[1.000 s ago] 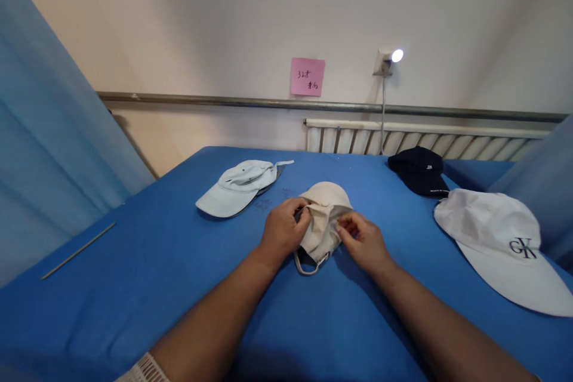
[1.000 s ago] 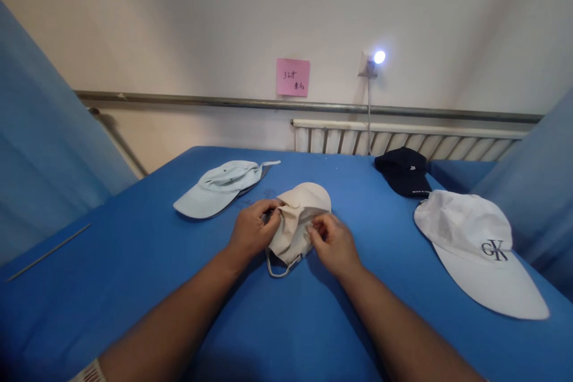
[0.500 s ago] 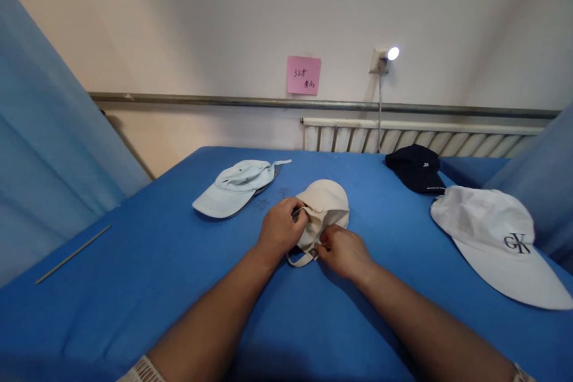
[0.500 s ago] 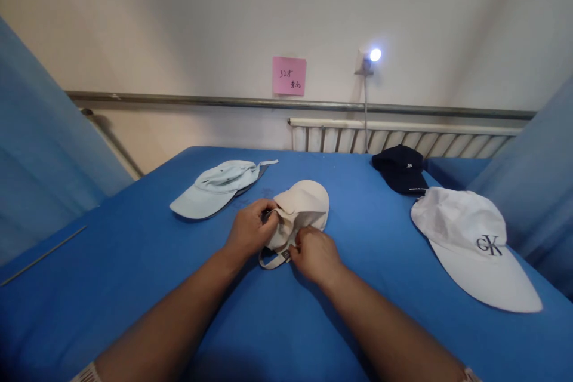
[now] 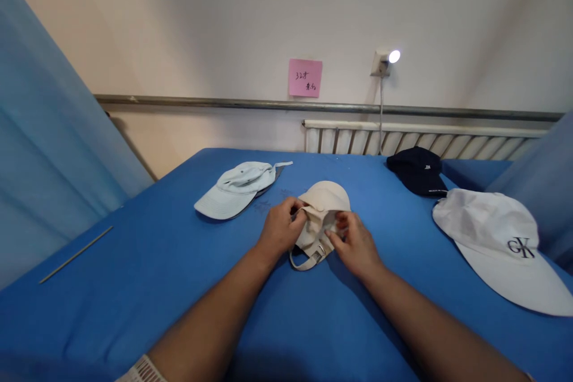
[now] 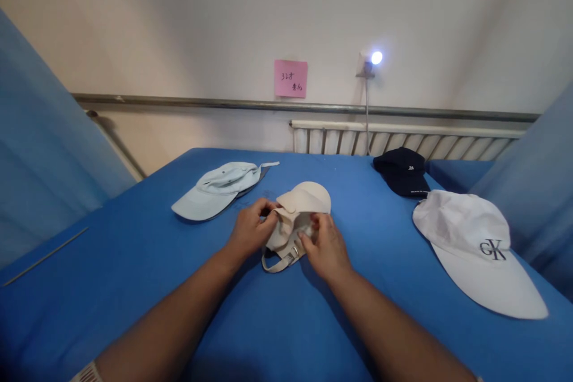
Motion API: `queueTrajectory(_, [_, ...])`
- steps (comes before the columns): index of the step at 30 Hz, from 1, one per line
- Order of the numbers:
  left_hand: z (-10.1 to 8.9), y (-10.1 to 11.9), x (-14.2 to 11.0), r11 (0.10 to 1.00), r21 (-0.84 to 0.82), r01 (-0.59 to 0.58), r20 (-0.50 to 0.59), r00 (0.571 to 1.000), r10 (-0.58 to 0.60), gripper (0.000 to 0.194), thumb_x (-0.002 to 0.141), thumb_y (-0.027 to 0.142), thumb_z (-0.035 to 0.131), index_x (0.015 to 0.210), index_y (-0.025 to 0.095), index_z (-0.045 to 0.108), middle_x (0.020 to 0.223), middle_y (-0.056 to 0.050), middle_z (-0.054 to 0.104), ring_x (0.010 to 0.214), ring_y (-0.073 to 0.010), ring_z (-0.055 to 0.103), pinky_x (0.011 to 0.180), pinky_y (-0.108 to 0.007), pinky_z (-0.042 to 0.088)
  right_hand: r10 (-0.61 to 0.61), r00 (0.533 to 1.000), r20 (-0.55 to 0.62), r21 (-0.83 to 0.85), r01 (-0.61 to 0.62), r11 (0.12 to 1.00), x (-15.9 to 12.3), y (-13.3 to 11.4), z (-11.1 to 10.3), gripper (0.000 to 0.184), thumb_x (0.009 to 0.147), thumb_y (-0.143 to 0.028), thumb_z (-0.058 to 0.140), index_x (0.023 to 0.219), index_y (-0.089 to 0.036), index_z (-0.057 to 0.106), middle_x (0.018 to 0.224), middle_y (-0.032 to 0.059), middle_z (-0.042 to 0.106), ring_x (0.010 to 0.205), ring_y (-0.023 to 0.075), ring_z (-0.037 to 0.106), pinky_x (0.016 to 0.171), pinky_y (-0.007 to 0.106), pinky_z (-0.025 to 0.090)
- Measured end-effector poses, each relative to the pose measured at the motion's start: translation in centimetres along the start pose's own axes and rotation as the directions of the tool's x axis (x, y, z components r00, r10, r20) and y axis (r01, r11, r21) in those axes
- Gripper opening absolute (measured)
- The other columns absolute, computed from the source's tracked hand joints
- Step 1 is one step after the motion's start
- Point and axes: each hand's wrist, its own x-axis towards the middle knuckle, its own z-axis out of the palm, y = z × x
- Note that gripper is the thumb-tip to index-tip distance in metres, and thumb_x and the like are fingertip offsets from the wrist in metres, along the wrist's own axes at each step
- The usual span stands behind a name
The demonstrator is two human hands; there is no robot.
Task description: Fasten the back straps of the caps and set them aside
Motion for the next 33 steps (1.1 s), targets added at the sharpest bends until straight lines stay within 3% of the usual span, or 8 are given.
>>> queueTrajectory(2, [0.3, 0.0, 0.0, 0.992, -0.124, 0.028, 0.068, 0.998, -0.02, 0.01, 0.08, 0.024, 0.053, 0.083, 0.018, 0.06, 0.086, -0.002, 0.069, 0.072, -0.0152, 0.061, 0.065, -0.025, 0.044, -0.008, 0.997, -0.079, 0.092, 0.015, 0.996, 0.4, 0.2, 0.2, 0.043, 0.074, -0.035, 0.066, 0.111, -0.018, 0.052, 0.106, 0.0106, 0.062, 0.096, 0.0245, 0.06, 0.081, 0.037, 0.047])
queueTrajectory(8, [1.2, 0.5, -0.2, 0.863, -0.467, 0.192, 0.263, 0.962, -0.072, 0.016, 0.077, 0.031, 0.06, 0.075, 0.015, 0.057, 0.07, 0.001, 0.06, 0.06, -0.0102, 0.051, 0.057, -0.021, 0.04, 0.014, 0.996, -0.089, 0.385, 0.022, 0.923, 0.9, -0.1, 0.8, 0.042, 0.071, -0.033, 0.071, 0.106, -0.019, 0.051, 0.103, 0.0086, 0.067, 0.091, 0.0228, 0.064, 0.082, 0.038, 0.05])
queueTrajectory(13, [1.6, 0.8, -0.3, 0.809, -0.534, 0.246, 0.322, 0.944, -0.074, 0.02, 0.075, 0.033, 0.065, 0.074, 0.014, 0.057, 0.068, 0.002, 0.056, 0.058, -0.0084, 0.047, 0.055, -0.02, 0.038, 0.091, 0.986, -0.137, 0.478, -0.014, 0.878, 0.9, -0.2, 1.6, 0.039, 0.072, -0.03, 0.069, 0.105, -0.02, 0.05, 0.098, 0.0074, 0.068, 0.085, 0.0214, 0.065, 0.074, 0.034, 0.051])
queueTrajectory(18, [1.6, 0.7, -0.3, 0.874, -0.46, 0.156, 0.244, 0.969, -0.045, 0.016, 0.077, 0.031, 0.062, 0.076, 0.015, 0.058, 0.071, 0.001, 0.059, 0.064, -0.0105, 0.052, 0.06, -0.021, 0.042, 0.082, 0.989, -0.127, 0.507, -0.007, 0.862, 1.1, -0.5, 1.7, 0.032, 0.072, -0.022, 0.065, 0.1, -0.02, 0.051, 0.095, 0.0059, 0.068, 0.081, 0.0189, 0.064, 0.072, 0.032, 0.05])
queueTrajectory(23, [1.1, 0.0, 0.0, 0.954, -0.297, 0.047, 0.011, 0.999, -0.046, 0.012, 0.08, 0.028, 0.058, 0.079, 0.016, 0.059, 0.078, -0.001, 0.065, 0.07, -0.0134, 0.058, 0.066, -0.024, 0.046, 0.036, 0.98, -0.196, 0.486, 0.065, 0.871, 0.4, -1.1, 0.5, 0.027, 0.074, -0.019, 0.062, 0.097, -0.02, 0.048, 0.076, -0.0011, 0.059, 0.066, 0.0137, 0.058, 0.065, 0.028, 0.049])
queueTrajectory(27, [0.9, -0.5, 0.2, 0.977, -0.214, -0.009, -0.077, 0.997, -0.008, 0.006, 0.08, 0.021, 0.055, 0.078, 0.018, 0.059, 0.093, -0.003, 0.07, 0.08, -0.0144, 0.063, 0.075, -0.026, 0.048, -0.173, 0.957, -0.233, 0.351, 0.249, 0.903, -1.9, -2.2, -1.0, 0.025, 0.078, -0.015, 0.06, 0.099, -0.022, 0.049, 0.078, -0.0015, 0.056, 0.069, 0.0134, 0.056, 0.068, 0.029, 0.048])
queueTrajectory(30, [1.0, -0.8, 0.2, 0.989, -0.144, -0.021, -0.08, 0.997, 0.01, 0.008, 0.08, 0.022, 0.054, 0.079, 0.019, 0.061, 0.086, -0.001, 0.07, 0.078, -0.0145, 0.064, 0.075, -0.027, 0.047, -0.363, 0.912, -0.189, 0.269, 0.404, 0.874, -3.3, -2.8, -1.9, 0.019, 0.081, -0.012, 0.058, 0.095, -0.022, 0.052, 0.076, -0.0015, 0.056, 0.068, 0.0133, 0.056, 0.067, 0.029, 0.047])
queueTrajectory(33, [0.9, -0.7, 0.1, 0.993, -0.114, -0.009, -0.069, 0.998, 0.002, 0.01, 0.082, 0.025, 0.054, 0.08, 0.019, 0.062, 0.081, -0.001, 0.069, 0.077, -0.0154, 0.063, 0.073, -0.027, 0.047, -0.374, 0.896, -0.239, 0.26, 0.43, 0.864, -3.3, -2.7, -2.5, 0.015, 0.083, -0.012, 0.055, 0.095, -0.022, 0.055, 0.077, -0.0006, 0.057, 0.069, 0.0138, 0.056, 0.067, 0.028, 0.046])
